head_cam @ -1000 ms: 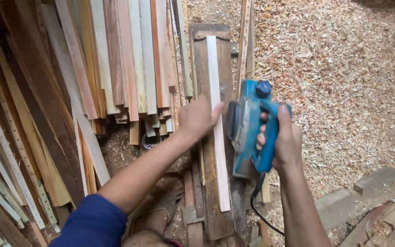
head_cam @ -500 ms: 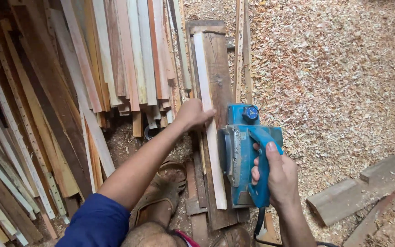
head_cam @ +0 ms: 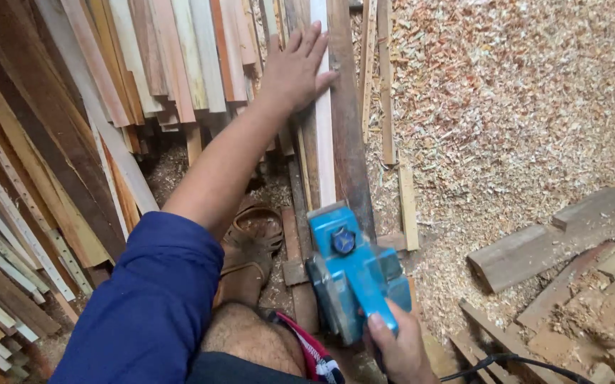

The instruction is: The person is using an electric hand planer to smooth and thin individual wooden strips placed on a wooden guide.

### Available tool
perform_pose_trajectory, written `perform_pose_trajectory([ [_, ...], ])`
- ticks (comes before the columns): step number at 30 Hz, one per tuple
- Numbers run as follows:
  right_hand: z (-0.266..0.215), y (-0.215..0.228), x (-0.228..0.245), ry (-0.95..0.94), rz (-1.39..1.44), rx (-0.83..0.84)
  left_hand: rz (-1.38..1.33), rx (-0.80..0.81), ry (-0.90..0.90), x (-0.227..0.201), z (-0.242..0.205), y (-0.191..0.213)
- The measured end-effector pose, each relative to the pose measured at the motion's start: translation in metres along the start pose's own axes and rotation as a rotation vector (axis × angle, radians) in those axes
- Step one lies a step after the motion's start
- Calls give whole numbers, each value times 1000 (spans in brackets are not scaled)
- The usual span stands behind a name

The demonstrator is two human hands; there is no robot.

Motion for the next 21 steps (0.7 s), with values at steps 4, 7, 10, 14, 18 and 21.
perform_pose_trajectory([
  [4,-18,-4,-59,-66,-206,160,-7,-22,12,3,8,-14],
  [7,-15,-24,-25,188,-84,49,22,-136,-2,1,13,-17],
  [10,-2,-44,22,146,181,68,30,-137,4,3,14,-18],
  [14,19,-65,80,204,95,86,15,-217,-15,8,16,-17],
  [18,54,-80,133,312,87,61,19,-338,-57,12,20,-9],
  [21,83,-85,162,305,71,2,61,-263,-54,13,23,-10],
])
Point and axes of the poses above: each hand's wrist, its own z-axis towards the middle knuckle, its own y-axis out of the back of the hand, x = y × z, the point moved 6 cm from there along z, towards the middle knuckle, and after that the axes turned 3 degrees about z, right-handed, at the moved point
